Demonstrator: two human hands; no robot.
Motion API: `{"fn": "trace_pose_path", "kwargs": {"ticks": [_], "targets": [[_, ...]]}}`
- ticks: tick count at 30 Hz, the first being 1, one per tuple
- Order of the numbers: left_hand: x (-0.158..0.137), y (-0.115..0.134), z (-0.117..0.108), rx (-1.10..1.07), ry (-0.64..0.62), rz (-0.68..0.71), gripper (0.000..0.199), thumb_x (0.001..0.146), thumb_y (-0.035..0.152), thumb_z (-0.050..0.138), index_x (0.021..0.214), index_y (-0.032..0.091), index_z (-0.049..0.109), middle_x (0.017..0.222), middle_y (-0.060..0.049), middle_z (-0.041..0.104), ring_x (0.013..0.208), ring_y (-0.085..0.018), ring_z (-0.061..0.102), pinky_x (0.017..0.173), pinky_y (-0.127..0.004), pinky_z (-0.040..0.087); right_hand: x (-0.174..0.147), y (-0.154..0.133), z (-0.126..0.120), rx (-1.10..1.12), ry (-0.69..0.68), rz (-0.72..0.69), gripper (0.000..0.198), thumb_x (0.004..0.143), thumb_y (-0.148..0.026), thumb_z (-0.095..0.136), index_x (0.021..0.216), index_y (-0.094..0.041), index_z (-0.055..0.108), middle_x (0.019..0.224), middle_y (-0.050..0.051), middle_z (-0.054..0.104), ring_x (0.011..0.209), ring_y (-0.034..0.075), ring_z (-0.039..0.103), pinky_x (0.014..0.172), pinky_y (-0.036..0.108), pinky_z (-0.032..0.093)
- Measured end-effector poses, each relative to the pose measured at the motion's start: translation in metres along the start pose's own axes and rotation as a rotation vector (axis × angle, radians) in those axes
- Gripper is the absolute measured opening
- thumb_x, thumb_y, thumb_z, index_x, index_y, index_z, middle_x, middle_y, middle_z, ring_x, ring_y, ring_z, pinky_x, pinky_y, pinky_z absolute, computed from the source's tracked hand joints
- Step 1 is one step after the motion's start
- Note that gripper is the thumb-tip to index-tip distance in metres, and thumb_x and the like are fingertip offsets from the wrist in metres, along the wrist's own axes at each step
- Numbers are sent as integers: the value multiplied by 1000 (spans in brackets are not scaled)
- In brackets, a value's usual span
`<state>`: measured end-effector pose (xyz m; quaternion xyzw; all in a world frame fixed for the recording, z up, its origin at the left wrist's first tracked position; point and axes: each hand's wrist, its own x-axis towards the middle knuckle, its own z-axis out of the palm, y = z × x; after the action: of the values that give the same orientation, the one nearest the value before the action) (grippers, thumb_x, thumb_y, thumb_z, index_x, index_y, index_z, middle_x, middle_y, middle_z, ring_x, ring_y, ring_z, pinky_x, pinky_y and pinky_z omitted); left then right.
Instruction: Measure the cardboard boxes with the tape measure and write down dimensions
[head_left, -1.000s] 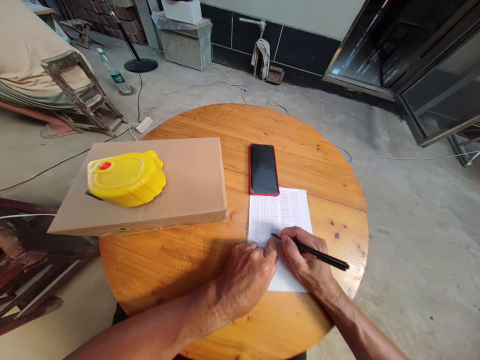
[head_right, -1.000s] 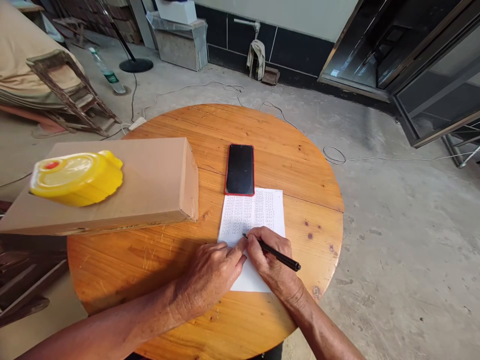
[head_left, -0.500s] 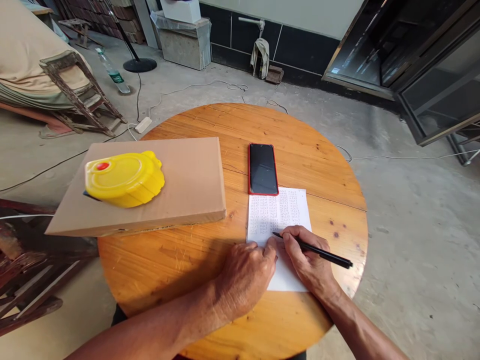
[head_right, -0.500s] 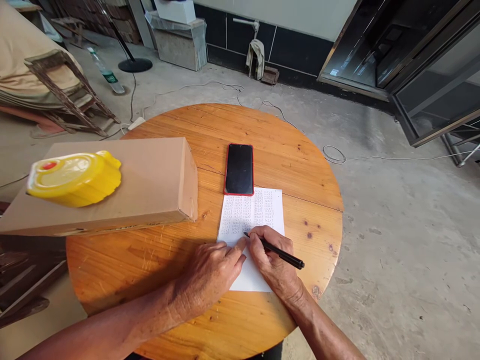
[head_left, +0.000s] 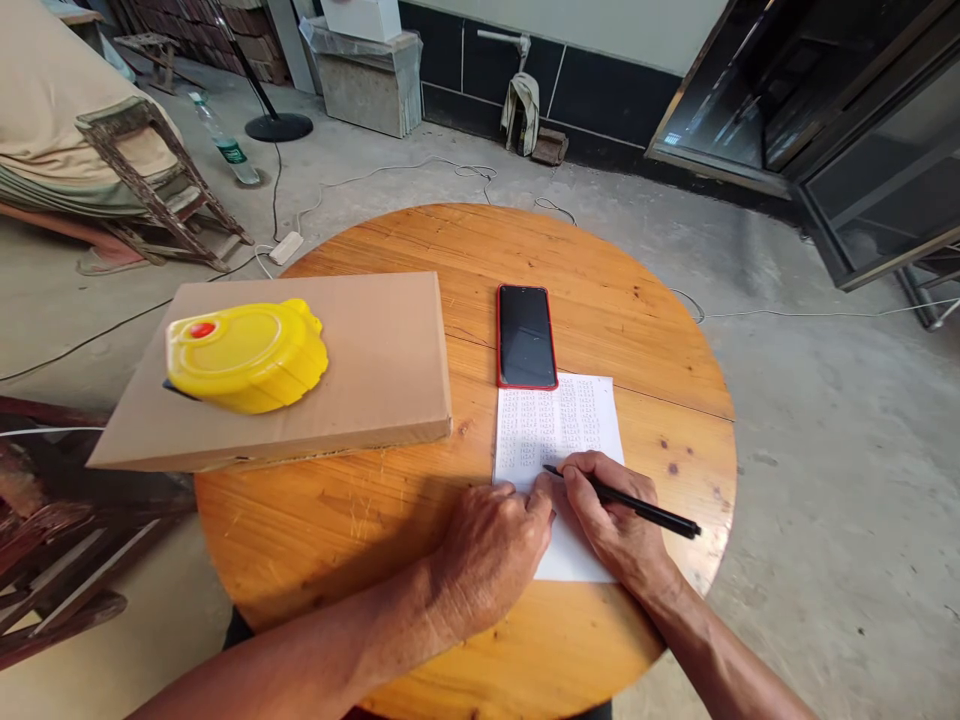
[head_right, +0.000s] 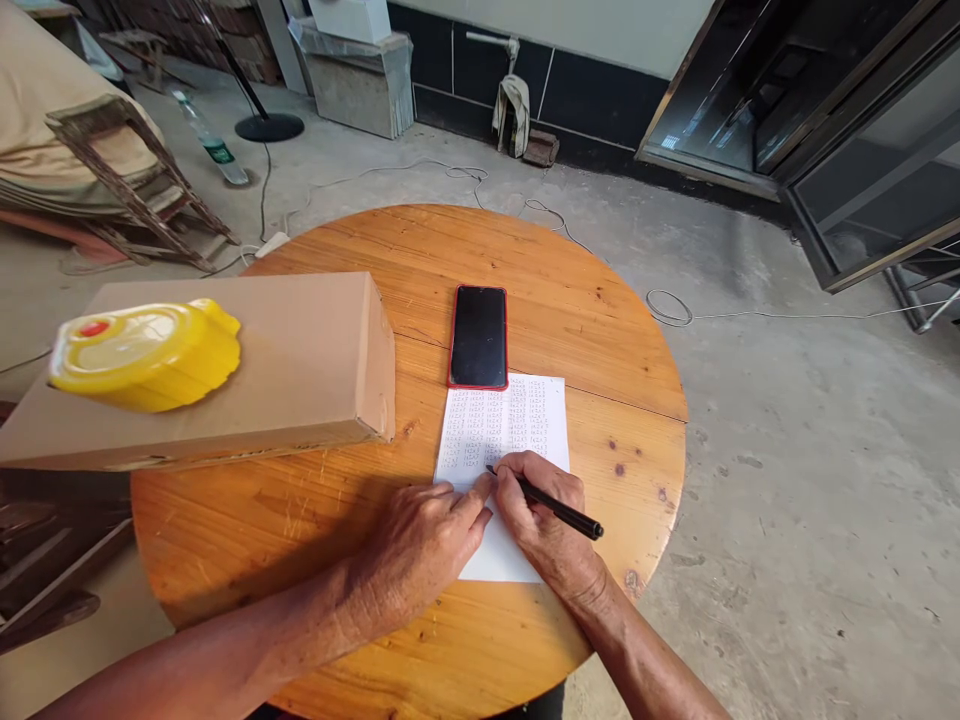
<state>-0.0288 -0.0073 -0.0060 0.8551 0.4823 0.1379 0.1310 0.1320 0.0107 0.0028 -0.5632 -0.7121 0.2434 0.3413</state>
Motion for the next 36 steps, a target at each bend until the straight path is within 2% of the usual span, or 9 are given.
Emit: {"fn": "trace_pose_path", "kwargs": {"ticks": [11,14,20,29,36], "targets": [[0,0,1,9,16,5,24,88,14,54,111,15,59,66,-1,67,59,-21,65,53,-31,50,0,0,-1,10,-7,17,16,89,-21,51,77,-19,63,70,0,67,61,13,60,60,24,47],[0,-1,1,8,20,5,25,87,14,54,111,14,60,65,-1,67,59,-22,66,53,-32,51,1,-1,-1,-1,-15,23,17,88,-21,51,76,-19,62,65,-1,65,57,13,59,57,24,46],[-1,-1,2,11,41,19,32,87,15,54,119,11,58,70,-5,70,61,-24,67,52,-36,54,2,0,-3,1,62,50,19,87,-24,51,73,-19,63,60,-2,62,51,13,55,51,24,43],[4,-1,-3,-16,-30,-22,31,88,16,54,119,12,60,72,-7,71,63,-26,69,55,-38,57,0,2,-2,-7,49,56,19,87,-25,51,73,-18,62,57,-2,58,49,12,51,49,24,41],[2,0,-3,-9,-40,-29,33,88,17,55,119,12,60,70,-7,71,63,-25,69,56,-36,56,2,0,-2,-17,44,60,19,87,-25,50,73,-19,61,57,-2,59,49,12,51,49,24,41]]}}
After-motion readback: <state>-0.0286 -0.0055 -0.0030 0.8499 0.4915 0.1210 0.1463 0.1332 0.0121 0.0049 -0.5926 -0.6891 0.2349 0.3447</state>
